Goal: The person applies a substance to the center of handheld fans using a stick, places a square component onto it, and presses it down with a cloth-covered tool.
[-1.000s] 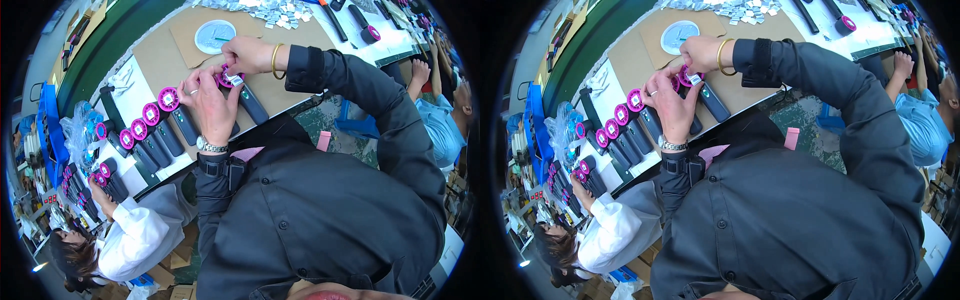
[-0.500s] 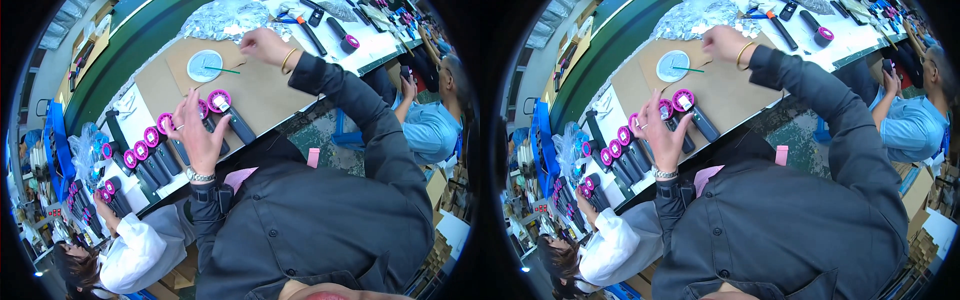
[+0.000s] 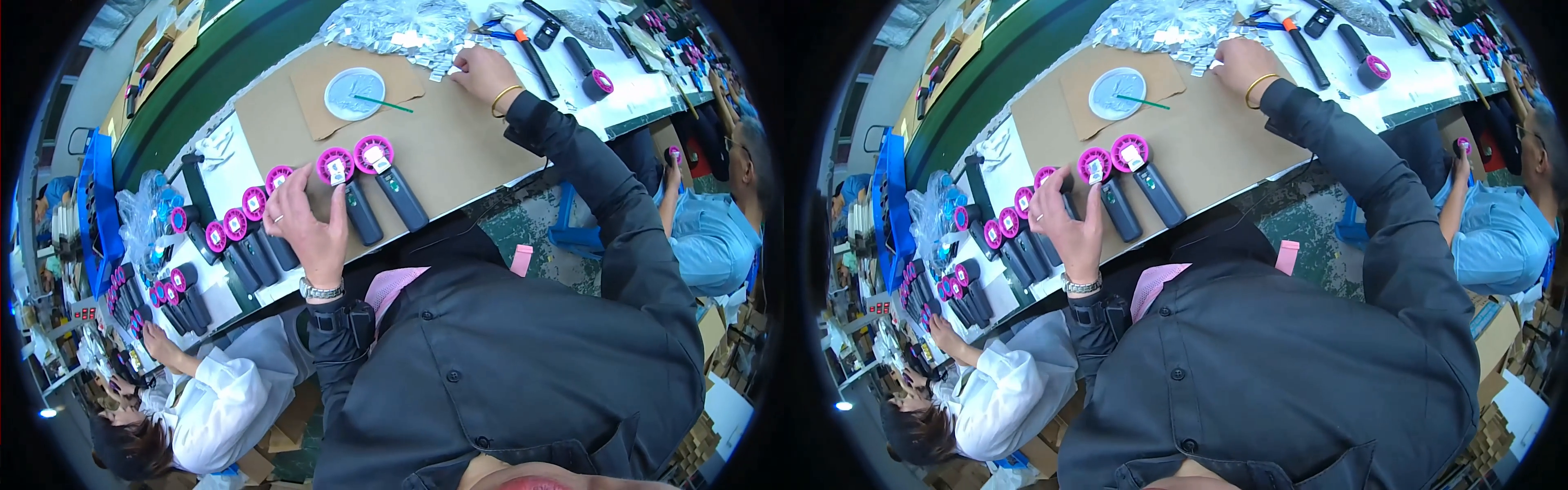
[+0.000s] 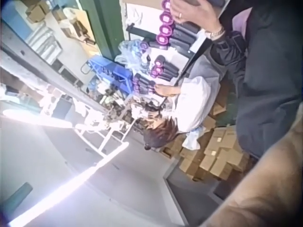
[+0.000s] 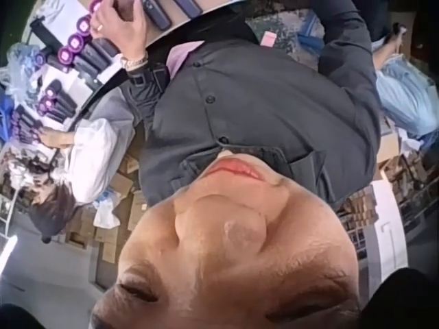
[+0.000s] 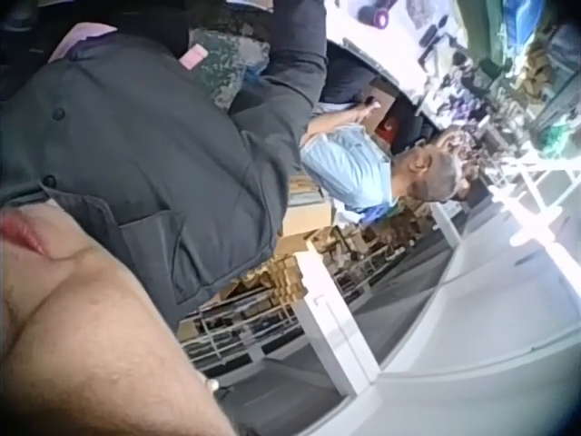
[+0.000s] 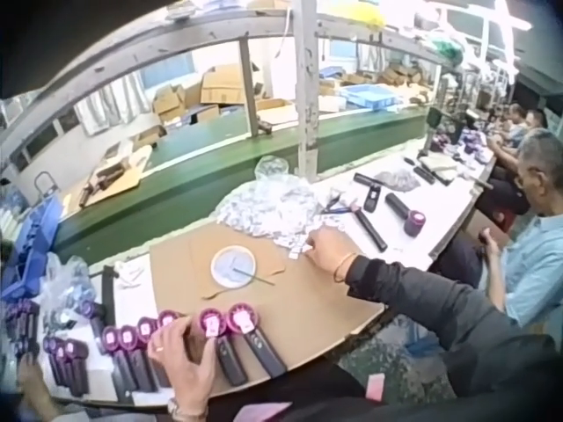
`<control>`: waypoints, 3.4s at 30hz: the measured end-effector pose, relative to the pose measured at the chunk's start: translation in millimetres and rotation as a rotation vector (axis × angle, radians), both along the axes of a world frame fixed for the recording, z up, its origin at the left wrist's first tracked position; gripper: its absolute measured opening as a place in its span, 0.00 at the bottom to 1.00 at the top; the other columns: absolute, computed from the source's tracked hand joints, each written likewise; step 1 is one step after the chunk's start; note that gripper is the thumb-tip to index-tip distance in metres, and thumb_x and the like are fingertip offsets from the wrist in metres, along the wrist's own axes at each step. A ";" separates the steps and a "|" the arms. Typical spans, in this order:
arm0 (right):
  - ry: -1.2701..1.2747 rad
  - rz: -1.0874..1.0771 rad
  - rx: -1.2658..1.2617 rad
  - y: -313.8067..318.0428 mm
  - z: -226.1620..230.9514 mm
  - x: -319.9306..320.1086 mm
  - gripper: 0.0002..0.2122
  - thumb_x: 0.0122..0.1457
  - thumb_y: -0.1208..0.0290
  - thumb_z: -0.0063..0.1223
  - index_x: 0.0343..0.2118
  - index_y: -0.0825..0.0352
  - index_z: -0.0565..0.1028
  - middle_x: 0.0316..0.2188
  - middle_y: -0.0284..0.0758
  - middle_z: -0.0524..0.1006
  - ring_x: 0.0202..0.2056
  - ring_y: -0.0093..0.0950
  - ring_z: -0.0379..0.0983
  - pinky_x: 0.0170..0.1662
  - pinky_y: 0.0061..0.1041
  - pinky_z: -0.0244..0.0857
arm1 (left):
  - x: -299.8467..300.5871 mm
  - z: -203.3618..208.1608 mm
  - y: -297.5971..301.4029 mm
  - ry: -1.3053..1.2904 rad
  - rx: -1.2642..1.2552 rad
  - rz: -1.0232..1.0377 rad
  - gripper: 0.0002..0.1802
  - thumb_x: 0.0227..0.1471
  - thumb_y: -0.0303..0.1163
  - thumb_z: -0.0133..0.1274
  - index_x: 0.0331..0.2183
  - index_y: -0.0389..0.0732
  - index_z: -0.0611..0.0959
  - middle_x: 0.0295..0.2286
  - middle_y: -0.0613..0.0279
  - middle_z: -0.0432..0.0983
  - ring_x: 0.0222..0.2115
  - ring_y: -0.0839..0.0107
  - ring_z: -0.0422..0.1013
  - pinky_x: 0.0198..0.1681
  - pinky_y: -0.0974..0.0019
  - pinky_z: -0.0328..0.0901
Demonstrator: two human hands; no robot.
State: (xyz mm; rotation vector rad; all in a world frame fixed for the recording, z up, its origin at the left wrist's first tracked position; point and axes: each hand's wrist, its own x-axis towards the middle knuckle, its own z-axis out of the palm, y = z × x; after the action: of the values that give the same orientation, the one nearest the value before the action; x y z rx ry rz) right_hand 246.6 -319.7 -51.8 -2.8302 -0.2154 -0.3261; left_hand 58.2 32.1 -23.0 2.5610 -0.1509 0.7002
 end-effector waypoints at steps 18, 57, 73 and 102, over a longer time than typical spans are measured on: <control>0.283 0.752 0.469 134.2 74.8 -44.7 0.07 0.65 0.72 0.64 0.41 0.69 0.83 0.34 0.38 0.85 0.34 0.29 0.82 0.41 0.28 0.75 | 9.3 -5.4 1.6 0.044 -0.027 -0.084 0.42 0.48 0.37 0.73 0.63 0.45 0.76 0.57 0.60 0.75 0.60 0.56 0.64 0.66 0.45 0.45; 0.560 0.542 0.128 203.0 70.8 -30.8 0.16 0.49 0.67 0.79 0.27 0.66 0.77 0.23 0.38 0.81 0.29 0.38 0.81 0.34 0.38 0.72 | 23.0 -14.1 2.8 0.114 -0.157 -0.115 0.39 0.45 0.32 0.75 0.58 0.44 0.77 0.51 0.61 0.79 0.57 0.57 0.66 0.65 0.46 0.46; 0.605 0.710 -0.125 219.1 49.4 -4.2 0.22 0.42 0.60 0.83 0.36 0.68 0.86 0.32 0.43 0.86 0.38 0.44 0.84 0.42 0.42 0.77 | 23.0 -9.2 3.6 0.113 -0.090 -0.114 0.31 0.52 0.36 0.72 0.56 0.44 0.80 0.48 0.58 0.78 0.55 0.56 0.68 0.66 0.46 0.48; -0.032 -0.401 -0.150 -145.7 -34.7 17.1 0.21 0.63 0.58 0.62 0.49 0.73 0.79 0.41 0.57 0.83 0.46 0.50 0.83 0.51 0.47 0.76 | 6.8 17.6 -31.8 0.115 0.040 -0.152 0.45 0.49 0.37 0.71 0.67 0.42 0.72 0.60 0.55 0.74 0.63 0.55 0.64 0.70 0.42 0.41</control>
State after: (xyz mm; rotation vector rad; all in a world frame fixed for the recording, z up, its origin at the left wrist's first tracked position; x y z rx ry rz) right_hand 263.8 -465.4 -86.4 -3.0045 0.3407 -0.4543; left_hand 65.0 0.3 -5.4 2.5871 -0.3209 0.4966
